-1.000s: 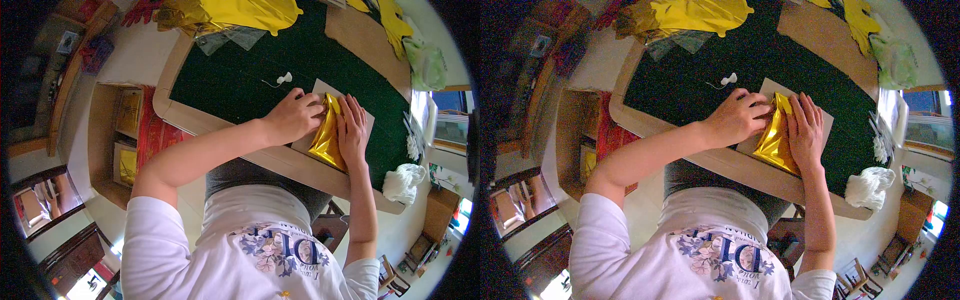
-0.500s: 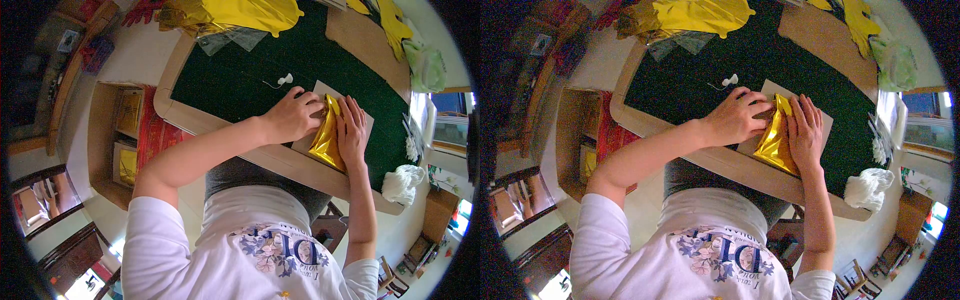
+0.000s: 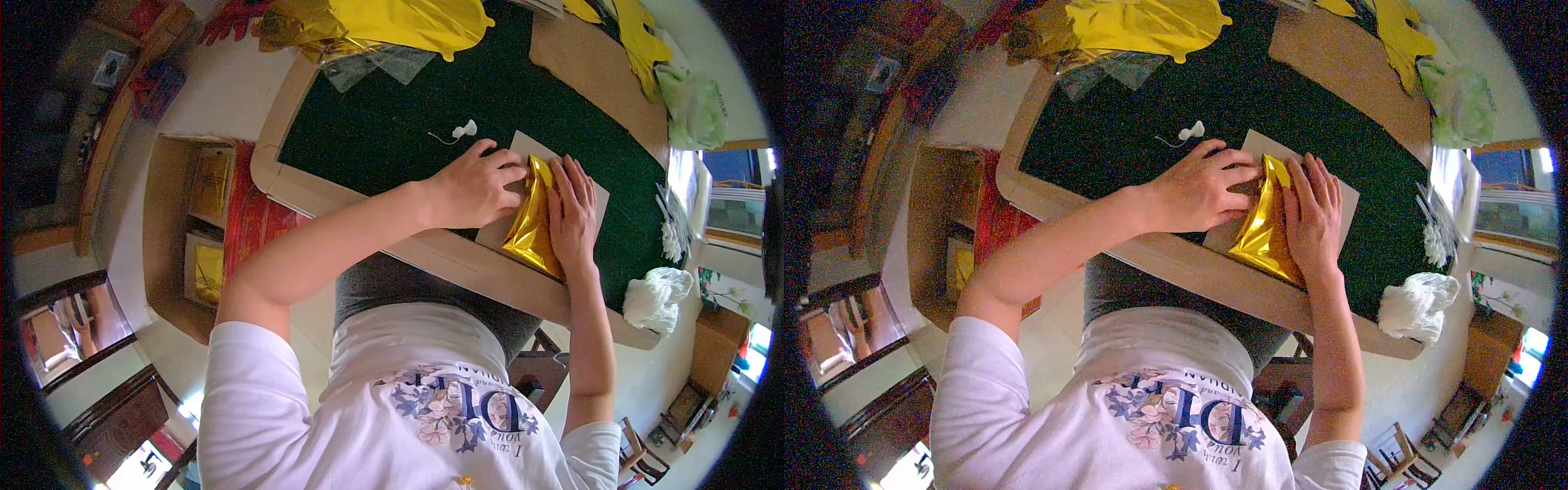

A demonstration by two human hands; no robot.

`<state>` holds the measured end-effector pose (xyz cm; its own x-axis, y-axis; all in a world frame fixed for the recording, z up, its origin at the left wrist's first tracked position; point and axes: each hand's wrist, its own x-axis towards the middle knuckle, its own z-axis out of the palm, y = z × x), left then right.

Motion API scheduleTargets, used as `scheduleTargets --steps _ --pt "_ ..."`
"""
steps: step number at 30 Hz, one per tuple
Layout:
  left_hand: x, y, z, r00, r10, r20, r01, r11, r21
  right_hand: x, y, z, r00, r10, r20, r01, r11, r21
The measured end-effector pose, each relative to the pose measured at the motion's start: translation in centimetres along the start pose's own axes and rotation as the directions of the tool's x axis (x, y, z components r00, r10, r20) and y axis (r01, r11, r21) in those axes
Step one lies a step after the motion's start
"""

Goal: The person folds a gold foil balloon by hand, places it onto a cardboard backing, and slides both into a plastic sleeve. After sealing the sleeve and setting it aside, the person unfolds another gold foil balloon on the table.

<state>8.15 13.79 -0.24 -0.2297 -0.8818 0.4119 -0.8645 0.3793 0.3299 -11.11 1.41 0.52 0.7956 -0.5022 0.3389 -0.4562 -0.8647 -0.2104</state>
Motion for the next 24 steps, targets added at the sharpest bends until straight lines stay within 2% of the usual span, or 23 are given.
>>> scheduleTargets --steps 7,16,19,24 --pt "-0.12 0.05 -0.19 0.996 0.092 -0.022 -0.088 0.987 0.134 0.04 -0.03 -0.04 1.000 0.016 0.017 -0.017 1.000 0.013" --pt "-0.22 0.20 0.03 0.999 0.035 -0.011 -0.034 0.995 0.089 -0.09 0.10 -0.18 0.999 0.013 0.042 -0.013 1.000 0.012" --pt "-0.41 -0.11 -0.33 0.998 0.038 -0.043 -0.037 0.999 0.037 -0.19 0.09 -0.27 0.999 0.003 0.047 -0.004 1.000 0.015" --pt "-0.13 0.09 -0.12 0.997 0.063 -0.053 -0.060 0.997 0.053 -0.14 -0.12 -0.44 0.997 -0.001 0.074 0.000 1.000 0.005"
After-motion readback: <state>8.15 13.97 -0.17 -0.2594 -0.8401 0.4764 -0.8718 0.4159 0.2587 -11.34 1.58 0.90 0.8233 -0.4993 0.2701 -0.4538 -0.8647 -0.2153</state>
